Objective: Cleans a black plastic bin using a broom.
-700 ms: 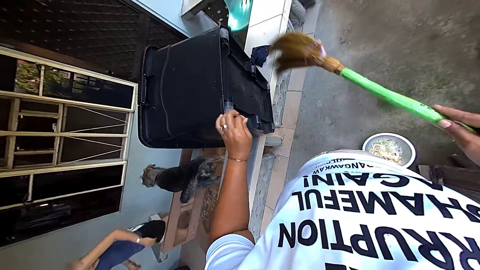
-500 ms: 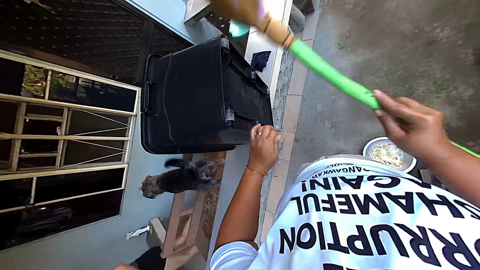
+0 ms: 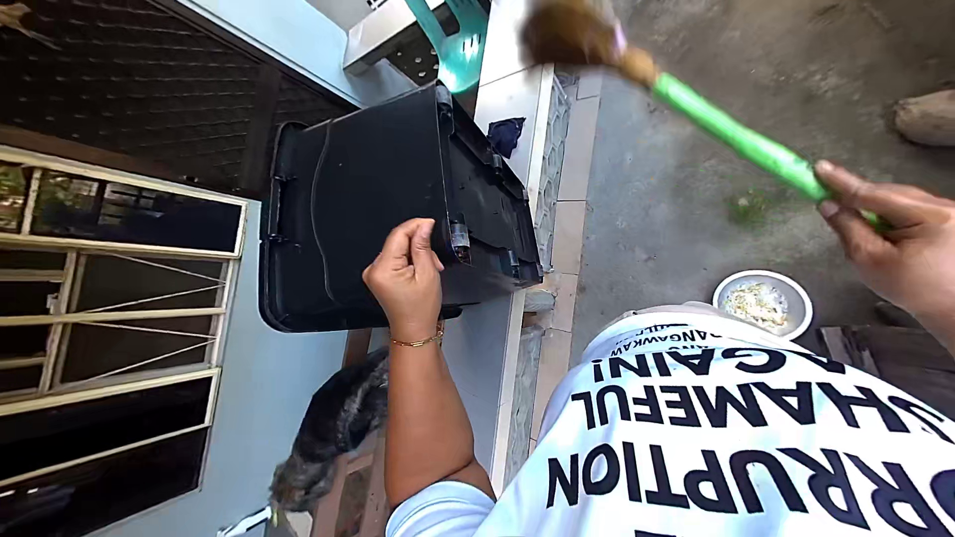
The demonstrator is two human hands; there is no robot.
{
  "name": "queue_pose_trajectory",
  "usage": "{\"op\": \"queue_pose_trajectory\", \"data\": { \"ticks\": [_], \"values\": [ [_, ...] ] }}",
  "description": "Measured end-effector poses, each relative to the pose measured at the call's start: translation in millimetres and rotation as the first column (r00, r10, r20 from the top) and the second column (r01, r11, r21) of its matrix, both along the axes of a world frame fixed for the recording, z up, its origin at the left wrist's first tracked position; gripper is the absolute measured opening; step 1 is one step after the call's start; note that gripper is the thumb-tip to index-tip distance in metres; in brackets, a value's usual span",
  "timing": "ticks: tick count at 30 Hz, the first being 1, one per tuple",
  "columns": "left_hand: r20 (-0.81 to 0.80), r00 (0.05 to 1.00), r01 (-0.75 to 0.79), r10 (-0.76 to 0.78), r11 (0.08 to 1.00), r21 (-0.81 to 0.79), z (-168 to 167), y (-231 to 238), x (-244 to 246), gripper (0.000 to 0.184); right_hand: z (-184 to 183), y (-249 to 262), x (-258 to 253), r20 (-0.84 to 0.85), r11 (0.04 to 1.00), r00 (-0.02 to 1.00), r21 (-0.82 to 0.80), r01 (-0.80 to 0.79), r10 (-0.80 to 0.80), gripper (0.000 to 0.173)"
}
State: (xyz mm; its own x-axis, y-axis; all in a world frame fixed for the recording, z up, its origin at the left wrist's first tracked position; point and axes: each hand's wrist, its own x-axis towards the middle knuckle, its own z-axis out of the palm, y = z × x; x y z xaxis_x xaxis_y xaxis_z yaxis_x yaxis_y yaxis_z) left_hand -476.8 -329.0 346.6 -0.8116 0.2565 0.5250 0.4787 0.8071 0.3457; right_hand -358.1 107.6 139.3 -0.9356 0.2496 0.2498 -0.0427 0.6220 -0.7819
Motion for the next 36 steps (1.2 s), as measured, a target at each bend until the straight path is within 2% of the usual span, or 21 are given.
{"op": "queue_pose_trajectory", "data": {
  "ticks": [2,3,4,6,8,10,12,13,15,16,18,19,20,21,22,24,26,29,32,36],
  "values": [
    [-0.006,1.0,0.007,-0.007,1.0,-0.01,1.3,3.1,-8.1,0.031,32.3,-32.8,-10.8,-0.172,0.999,0.984,-0.02,-0.046,0.042,0.042],
    [-0.01,1.0,0.017,-0.018,0.999,-0.047,1.6,4.1,-12.7,0.034,32.9,-47.5,-15.3,-0.187,0.996,0.978,-0.007,-0.092,0.089,0.042],
    [-0.002,1.0,0.03,-0.031,0.994,-0.101,2.0,4.9,-17.2,0.036,23.5,-60.6,-18.5,-0.126,0.99,0.982,0.021,-0.141,0.142,0.044],
    [0.02,0.999,0.046,-0.043,0.979,-0.199,1.8,6.1,-25.4,0.041,-13.9,-79.3,-26.0,0.164,0.973,0.964,0.065,-0.223,0.21,0.045],
    [0.025,0.998,0.054,-0.049,0.968,-0.244,0.6,6.5,-28.2,0.039,-42.1,-78.9,-36.3,0.557,0.958,0.815,0.11,-0.264,0.161,0.047],
    [0.046,0.997,0.068,-0.057,0.957,-0.281,2.9,3.5,-28.6,0.038,-55.6,-62.0,-40.9,0.732,0.951,0.679,0.166,-0.262,0.059,0.044],
    [0.065,0.996,0.073,-0.055,0.947,-0.312,8.5,-1.5,-34.3,0.037,-47.5,-34.8,-36.2,0.732,0.96,0.681,0.189,-0.204,0.0,0.039],
    [0.077,0.996,0.065,-0.042,0.944,-0.323,10.7,-4.6,-36.9,0.036,-40.4,-19.7,-29.3,0.675,0.969,0.738,0.181,-0.169,0.002,0.037],
    [0.09,0.996,0.038,-0.008,0.942,-0.333,14.0,-8.5,-41.5,0.036,-29.2,13.6,-20.0,0.386,0.986,0.918,0.094,-0.139,0.093,0.036],
    [0.099,0.995,0.023,0.011,0.942,-0.336,16.0,-8.8,-42.1,0.036,-25.1,27.8,-23.3,0.231,0.984,0.96,0.049,-0.173,0.157,0.035],
    [0.12,0.992,0.003,0.042,0.937,-0.35,21.7,-4.0,-44.0,0.037,-16.0,40.0,-46.4,0.008,0.967,0.968,-0.037,-0.252,0.252,0.038],
    [0.132,0.99,0.0,0.051,0.932,-0.363,25.2,0.6,-46.4,0.038,-9.9,37.6,-62.5,-0.032,0.956,0.956,-0.032,-0.291,0.29,0.038],
    [0.144,0.988,0.0,0.059,0.924,-0.383,29.4,6.5,-50.2,0.038,-6.1,31.6,-79.4,-0.01,0.943,0.943,0.006,-0.333,0.333,0.038],
    [0.151,0.986,-0.002,0.069,0.915,-0.405,34.3,13.8,-55.3,0.038,-9.5,25.3,-97.7,0.081,0.923,0.922,0.037,-0.382,0.379,0.039],
    [0.153,0.984,-0.014,0.088,0.903,-0.43,39.6,22.1,-61.4,0.038,-18.2,21.9,-117.4,0.253,0.895,0.874,0.057,-0.443,0.416,0.038],
    [0.136,0.981,-0.055,0.137,0.873,-0.484,49.6,40.6,-75.6,0.038,-49.4,22.8,-159.7,0.604,0.827,0.709,0.14,-0.544,0.365,0.034],
    [0.124,0.968,-0.125,0.218,0.849,-0.513,55.0,61.4,-90.4,0.038,-77.2,46.3,-195.2,0.769,0.772,0.581,0.191,-0.607,0.267,0.024],
    [0.14,0.926,-0.231,0.352,0.818,-0.527,51.9,91.6,-127.1,0.04,-98.6,117.0,-231.7,0.821,0.784,0.514,0.141,-0.604,0.249,0.026],
    [0.153,0.863,-0.305,0.481,0.738,-0.602,35.4,110.1,-179.8,0.046,-97.1,180.5,-263.5,0.817,0.829,0.493,0.033,-0.558,0.299,0.031],
    [0.077,0.741,-0.475,0.668,0.601,-0.642,5.9,122.2,-240.2,0.052,-128.9,230.3,-311.5,0.678,0.845,0.611,-0.029,-0.533,0.409,0.033]
  ]
}}
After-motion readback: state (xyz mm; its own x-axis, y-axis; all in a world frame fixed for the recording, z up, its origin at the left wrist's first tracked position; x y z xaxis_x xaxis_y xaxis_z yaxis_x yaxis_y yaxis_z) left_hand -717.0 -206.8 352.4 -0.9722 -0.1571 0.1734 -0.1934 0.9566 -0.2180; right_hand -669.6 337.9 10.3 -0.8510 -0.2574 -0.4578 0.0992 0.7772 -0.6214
